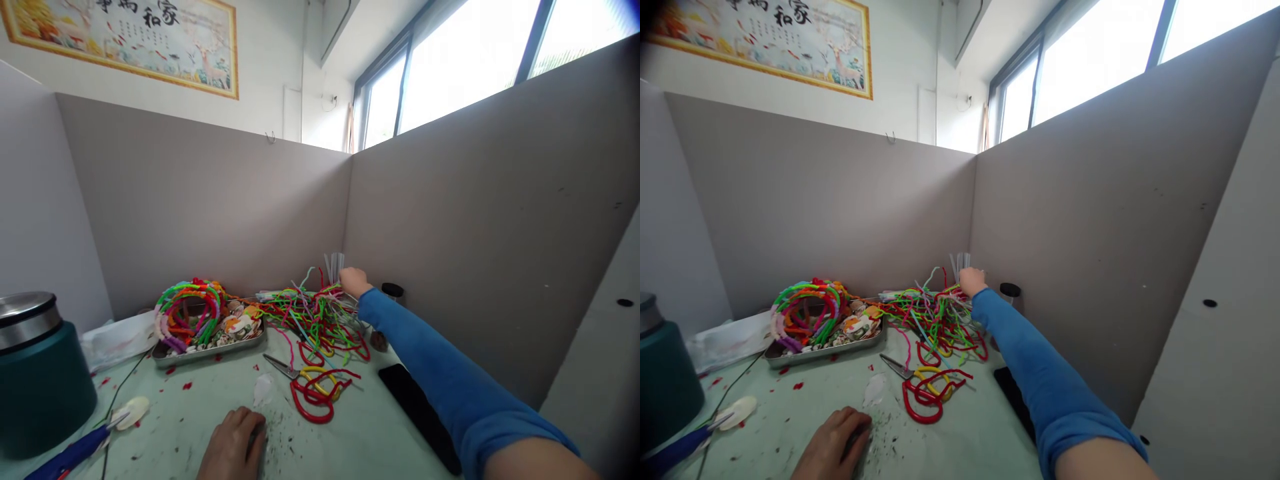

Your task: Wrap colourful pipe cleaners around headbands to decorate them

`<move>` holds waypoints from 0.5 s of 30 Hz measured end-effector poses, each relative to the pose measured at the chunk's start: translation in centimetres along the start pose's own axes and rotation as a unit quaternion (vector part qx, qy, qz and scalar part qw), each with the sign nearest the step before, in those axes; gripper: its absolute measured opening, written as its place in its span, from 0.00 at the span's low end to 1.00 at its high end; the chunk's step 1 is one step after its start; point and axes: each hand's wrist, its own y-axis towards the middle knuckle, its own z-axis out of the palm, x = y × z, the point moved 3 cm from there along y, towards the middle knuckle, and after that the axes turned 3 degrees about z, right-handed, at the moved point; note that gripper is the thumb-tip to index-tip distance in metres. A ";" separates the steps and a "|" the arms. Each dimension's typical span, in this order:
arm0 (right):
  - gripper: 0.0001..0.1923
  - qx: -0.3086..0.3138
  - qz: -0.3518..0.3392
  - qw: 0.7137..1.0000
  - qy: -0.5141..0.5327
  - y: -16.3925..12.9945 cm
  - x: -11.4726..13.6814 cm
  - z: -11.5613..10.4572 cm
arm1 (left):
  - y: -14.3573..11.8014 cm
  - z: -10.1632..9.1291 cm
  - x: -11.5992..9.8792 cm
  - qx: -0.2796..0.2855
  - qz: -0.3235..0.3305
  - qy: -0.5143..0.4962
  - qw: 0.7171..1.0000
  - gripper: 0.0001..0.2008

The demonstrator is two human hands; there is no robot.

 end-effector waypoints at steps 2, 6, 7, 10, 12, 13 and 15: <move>0.15 0.012 0.010 1.000 0.014 0.2 -0.5 0.1 | 0.0 0.0 0.0 0.001 0.003 0.000 1.000 0.12; 0.15 0.037 0.013 0.998 0.048 0.6 -1.2 0.0 | -0.1 -0.3 -0.2 0.002 0.000 0.007 1.000 0.12; 0.14 0.041 0.016 0.998 0.053 0.6 -1.4 0.0 | -0.1 -0.3 -0.4 0.000 0.000 0.010 1.000 0.12; 0.15 0.038 0.036 0.997 0.054 0.7 -2.0 -0.3 | -0.1 -0.5 -0.6 -0.005 0.001 0.015 1.000 0.12; 0.15 0.024 0.040 0.998 0.049 0.6 -2.1 -0.6 | 0.0 -0.4 -0.6 -0.004 0.000 0.014 1.000 0.12; 0.14 0.014 0.037 0.998 0.047 0.5 -2.1 -0.8 | 0.0 -0.4 -0.6 -0.001 -0.001 0.013 1.000 0.12; 0.14 -0.007 0.027 0.999 0.044 0.4 -2.0 -1.1 | 0.0 -0.3 -0.4 0.000 -0.004 0.014 1.000 0.11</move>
